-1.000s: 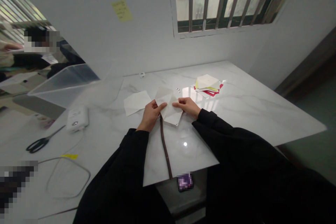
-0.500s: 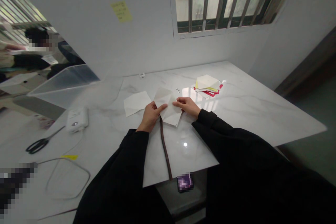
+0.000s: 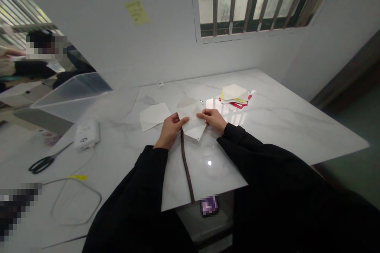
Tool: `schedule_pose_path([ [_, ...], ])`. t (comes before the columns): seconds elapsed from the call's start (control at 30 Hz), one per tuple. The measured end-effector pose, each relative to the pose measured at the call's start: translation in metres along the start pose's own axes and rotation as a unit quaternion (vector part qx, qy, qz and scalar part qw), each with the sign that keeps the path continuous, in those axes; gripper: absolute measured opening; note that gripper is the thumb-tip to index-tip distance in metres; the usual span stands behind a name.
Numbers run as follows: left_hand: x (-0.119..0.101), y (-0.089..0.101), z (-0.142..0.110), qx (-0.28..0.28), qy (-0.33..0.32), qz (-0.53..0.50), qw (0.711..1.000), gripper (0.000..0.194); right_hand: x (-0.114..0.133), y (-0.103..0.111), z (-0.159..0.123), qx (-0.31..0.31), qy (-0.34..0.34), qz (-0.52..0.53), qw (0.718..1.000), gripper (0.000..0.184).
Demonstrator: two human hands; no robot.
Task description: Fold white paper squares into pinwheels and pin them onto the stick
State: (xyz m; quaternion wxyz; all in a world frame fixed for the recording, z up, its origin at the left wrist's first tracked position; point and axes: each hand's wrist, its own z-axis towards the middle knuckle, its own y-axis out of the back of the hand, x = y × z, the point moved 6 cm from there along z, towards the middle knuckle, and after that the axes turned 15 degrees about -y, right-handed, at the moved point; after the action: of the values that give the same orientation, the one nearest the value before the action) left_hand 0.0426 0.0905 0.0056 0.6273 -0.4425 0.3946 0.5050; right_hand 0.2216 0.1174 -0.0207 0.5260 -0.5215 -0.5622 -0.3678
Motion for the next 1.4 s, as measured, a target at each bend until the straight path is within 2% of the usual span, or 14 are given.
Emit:
schedule_pose_path([
  [0.67,0.003,0.0024,0.0011,0.0,-0.008,0.025,1.0,0.058,0.0009,-0.0023,-0.0017,0.014,0.001,-0.014,1.0,0.047],
  [1.1,-0.0012,0.0001,0.0007,0.005,-0.016,0.039,0.999,0.057,0.0007,-0.0006,-0.0004,0.028,0.014,-0.039,0.999,0.05],
  [1.4,-0.004,-0.0006,0.0001,0.014,-0.014,0.071,0.997,0.058,0.0002,0.0,0.0008,0.027,0.0,-0.048,0.998,0.05],
])
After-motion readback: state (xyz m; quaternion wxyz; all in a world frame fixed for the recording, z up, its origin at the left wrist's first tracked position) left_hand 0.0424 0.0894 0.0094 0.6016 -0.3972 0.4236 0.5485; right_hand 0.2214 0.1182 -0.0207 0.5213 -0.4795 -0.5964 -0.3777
